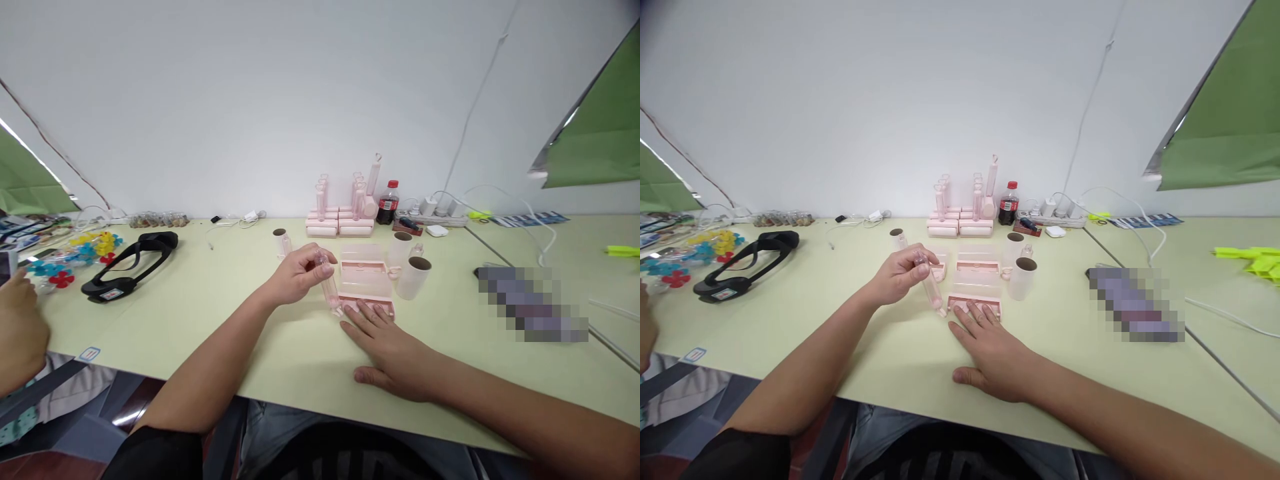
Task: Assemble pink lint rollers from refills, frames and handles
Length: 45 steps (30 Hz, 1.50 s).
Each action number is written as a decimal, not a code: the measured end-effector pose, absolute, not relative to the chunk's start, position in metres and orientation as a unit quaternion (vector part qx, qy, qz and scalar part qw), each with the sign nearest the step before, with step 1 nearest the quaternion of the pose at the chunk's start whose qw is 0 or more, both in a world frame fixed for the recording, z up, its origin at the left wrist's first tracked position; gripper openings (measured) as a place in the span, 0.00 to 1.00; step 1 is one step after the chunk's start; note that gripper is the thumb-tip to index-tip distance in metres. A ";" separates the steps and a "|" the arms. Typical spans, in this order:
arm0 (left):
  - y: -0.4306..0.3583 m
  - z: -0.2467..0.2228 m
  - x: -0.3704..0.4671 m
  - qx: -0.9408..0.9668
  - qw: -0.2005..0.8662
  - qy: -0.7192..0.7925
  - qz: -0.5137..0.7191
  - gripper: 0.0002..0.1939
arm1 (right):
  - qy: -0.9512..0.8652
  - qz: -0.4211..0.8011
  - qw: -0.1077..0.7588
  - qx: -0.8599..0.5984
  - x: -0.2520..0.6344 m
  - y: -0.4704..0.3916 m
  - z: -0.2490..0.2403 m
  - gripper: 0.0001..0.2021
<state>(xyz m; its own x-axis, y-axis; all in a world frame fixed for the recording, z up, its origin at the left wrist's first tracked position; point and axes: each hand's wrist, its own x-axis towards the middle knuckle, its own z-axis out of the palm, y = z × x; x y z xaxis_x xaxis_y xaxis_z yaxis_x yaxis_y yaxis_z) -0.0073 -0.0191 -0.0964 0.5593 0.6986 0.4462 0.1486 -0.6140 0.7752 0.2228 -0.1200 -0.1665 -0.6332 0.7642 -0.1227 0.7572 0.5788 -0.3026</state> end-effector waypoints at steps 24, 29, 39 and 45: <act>-0.020 -0.112 0.010 0.620 0.567 0.270 0.471 0.26 | -0.752 0.263 0.371 -0.478 0.209 -0.095 -0.131 0.16; -0.028 -0.118 0.023 0.611 0.627 0.261 0.407 0.30 | -0.781 0.257 0.365 -0.437 0.216 -0.098 -0.136 0.23; -0.012 -0.114 0.023 0.436 0.605 0.366 0.557 0.29 | -0.829 0.109 0.269 -0.477 0.253 -0.102 -0.109 0.22; -0.016 -0.123 0.027 0.524 0.567 0.355 0.527 0.30 | -0.729 0.142 0.106 -0.661 0.299 -0.093 -0.115 0.24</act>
<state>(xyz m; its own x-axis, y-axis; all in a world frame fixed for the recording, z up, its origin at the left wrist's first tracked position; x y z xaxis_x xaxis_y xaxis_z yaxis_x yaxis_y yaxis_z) 0.0270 -0.0163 -0.1229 0.1925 0.9698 0.1500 -0.2260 -0.1050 0.9684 0.2992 -0.0930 -0.1146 -0.1033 0.9941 -0.0328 0.9340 0.0856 -0.3468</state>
